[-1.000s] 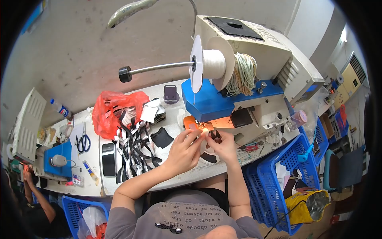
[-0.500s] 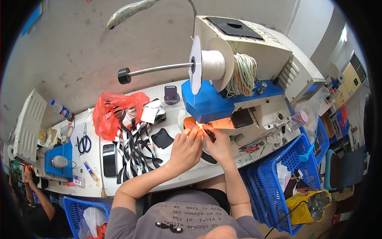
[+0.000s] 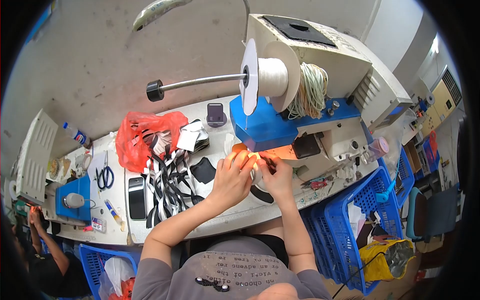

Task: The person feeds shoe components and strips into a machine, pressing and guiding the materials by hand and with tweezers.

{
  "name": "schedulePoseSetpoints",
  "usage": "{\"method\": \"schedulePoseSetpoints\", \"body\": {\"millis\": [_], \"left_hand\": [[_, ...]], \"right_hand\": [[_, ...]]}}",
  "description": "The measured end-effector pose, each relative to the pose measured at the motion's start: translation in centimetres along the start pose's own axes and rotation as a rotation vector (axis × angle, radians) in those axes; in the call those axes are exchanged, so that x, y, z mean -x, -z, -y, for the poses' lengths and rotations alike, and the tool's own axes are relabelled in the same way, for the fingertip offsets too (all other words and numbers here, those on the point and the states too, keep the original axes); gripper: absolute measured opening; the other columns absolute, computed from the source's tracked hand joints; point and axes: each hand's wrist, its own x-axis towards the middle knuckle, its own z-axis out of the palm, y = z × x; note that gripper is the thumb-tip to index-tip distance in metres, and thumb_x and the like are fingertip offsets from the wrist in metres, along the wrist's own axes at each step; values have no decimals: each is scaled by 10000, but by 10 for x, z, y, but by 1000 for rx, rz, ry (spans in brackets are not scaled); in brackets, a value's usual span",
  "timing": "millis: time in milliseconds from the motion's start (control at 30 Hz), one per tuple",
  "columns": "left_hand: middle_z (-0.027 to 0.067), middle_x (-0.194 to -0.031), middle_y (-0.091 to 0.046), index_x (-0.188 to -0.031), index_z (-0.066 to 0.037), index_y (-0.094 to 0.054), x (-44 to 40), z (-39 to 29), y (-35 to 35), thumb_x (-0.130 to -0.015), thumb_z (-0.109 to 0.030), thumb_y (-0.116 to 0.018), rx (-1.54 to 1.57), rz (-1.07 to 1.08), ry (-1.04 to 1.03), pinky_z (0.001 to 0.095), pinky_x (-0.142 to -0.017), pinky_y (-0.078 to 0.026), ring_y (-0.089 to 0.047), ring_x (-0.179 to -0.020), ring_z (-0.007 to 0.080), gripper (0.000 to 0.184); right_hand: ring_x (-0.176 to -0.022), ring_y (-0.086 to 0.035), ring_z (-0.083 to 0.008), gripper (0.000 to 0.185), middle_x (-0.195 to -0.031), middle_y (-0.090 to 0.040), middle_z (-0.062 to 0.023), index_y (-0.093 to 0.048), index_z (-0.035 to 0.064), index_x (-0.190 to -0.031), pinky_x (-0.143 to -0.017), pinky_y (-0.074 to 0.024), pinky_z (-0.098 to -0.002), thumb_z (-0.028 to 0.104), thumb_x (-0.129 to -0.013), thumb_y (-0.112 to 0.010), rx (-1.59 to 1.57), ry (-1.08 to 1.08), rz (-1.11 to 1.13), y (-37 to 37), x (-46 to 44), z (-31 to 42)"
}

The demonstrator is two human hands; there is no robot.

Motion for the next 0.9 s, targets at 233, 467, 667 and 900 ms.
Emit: {"method": "schedulePoseSetpoints", "body": {"millis": [233,467,667,900], "left_hand": [[104,-1152,-544,-1140,-35,-565,-1,3,7,-718,-58,-592,-7,31,-28,413,-810,-374,-497,-1048,294,424],[133,-1143,-564,-1082,-15,-573,-1,4,5,-723,-59,-587,-12,59,-24,410,-803,-375,-510,-1051,290,362],[143,-1127,-574,-1095,2,-580,-8,5,10,-745,-79,-587,23,117,2,413,-812,-393,-513,-1052,296,359],[134,-1064,-577,-1088,12,-593,-15,12,10,-748,-96,-592,41,133,-20,415,-811,-418,-518,-1040,297,356]], "right_hand": [[-503,-349,-46,206,-546,-431,39,-688,2,-877,-457,-288,-243,171,-780,-755,0,-134,45,9,23,-10],[-495,-316,-47,221,-513,-381,49,-656,-2,-784,-460,-266,-256,207,-846,-695,-52,-223,196,-2,31,-9],[-516,-324,-40,205,-589,-422,43,-626,-2,-747,-464,-253,-252,163,-843,-702,-207,-105,143,-8,32,-25],[-526,-351,-4,147,-613,-460,65,-617,6,-802,-473,-281,-200,126,-862,-676,-268,-189,175,-4,30,-14]]}}
